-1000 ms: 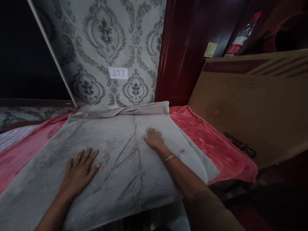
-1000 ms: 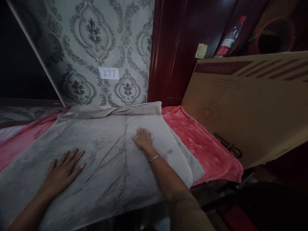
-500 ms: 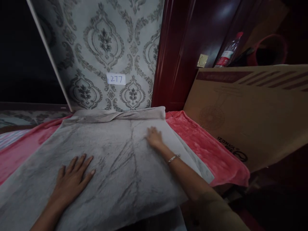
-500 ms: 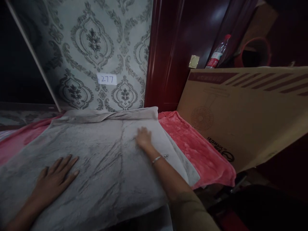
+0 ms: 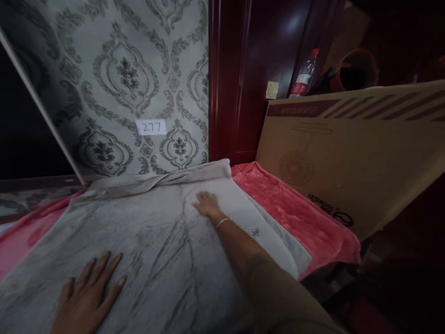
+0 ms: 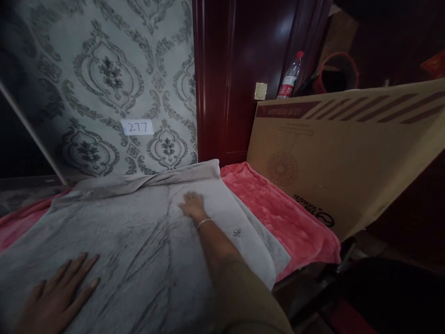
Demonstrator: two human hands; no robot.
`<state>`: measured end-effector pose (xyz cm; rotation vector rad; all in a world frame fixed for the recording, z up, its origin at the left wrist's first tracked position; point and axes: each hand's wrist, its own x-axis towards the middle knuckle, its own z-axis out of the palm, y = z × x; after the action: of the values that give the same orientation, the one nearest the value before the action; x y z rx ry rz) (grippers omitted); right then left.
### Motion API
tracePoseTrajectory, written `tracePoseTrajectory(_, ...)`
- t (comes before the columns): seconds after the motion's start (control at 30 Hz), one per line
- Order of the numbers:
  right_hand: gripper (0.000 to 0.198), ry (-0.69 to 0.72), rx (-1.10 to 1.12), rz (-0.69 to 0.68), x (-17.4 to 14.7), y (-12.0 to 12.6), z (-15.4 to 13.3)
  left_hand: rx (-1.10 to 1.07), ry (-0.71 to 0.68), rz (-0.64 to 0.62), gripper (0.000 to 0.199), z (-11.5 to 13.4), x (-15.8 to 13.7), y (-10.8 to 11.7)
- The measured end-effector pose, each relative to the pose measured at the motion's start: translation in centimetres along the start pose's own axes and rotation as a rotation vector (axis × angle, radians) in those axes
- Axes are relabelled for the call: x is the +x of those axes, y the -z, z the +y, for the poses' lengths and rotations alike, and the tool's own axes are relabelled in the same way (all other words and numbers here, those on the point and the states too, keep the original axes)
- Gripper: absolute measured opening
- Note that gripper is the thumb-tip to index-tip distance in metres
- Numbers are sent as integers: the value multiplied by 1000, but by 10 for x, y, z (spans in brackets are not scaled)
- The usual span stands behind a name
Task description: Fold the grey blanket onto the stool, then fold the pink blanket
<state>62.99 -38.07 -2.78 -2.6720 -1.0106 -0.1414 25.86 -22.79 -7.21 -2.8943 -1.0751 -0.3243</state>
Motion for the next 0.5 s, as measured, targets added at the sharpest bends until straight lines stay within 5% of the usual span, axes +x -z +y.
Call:
tracePoseTrajectory(0.3, 63, -261, -42, -201, -24, 33, 149, -14, 6, 9, 79, 4, 2, 3)
tracePoseTrajectory(0.4, 60, -288, -44, -239, -38, 45, 157, -15, -1, -3, 75, 10, 0, 10)
tracePoseTrajectory(0.5, 62, -270, -54, -198, -54, 47, 126, -30, 2, -4, 72, 15, -1, 15)
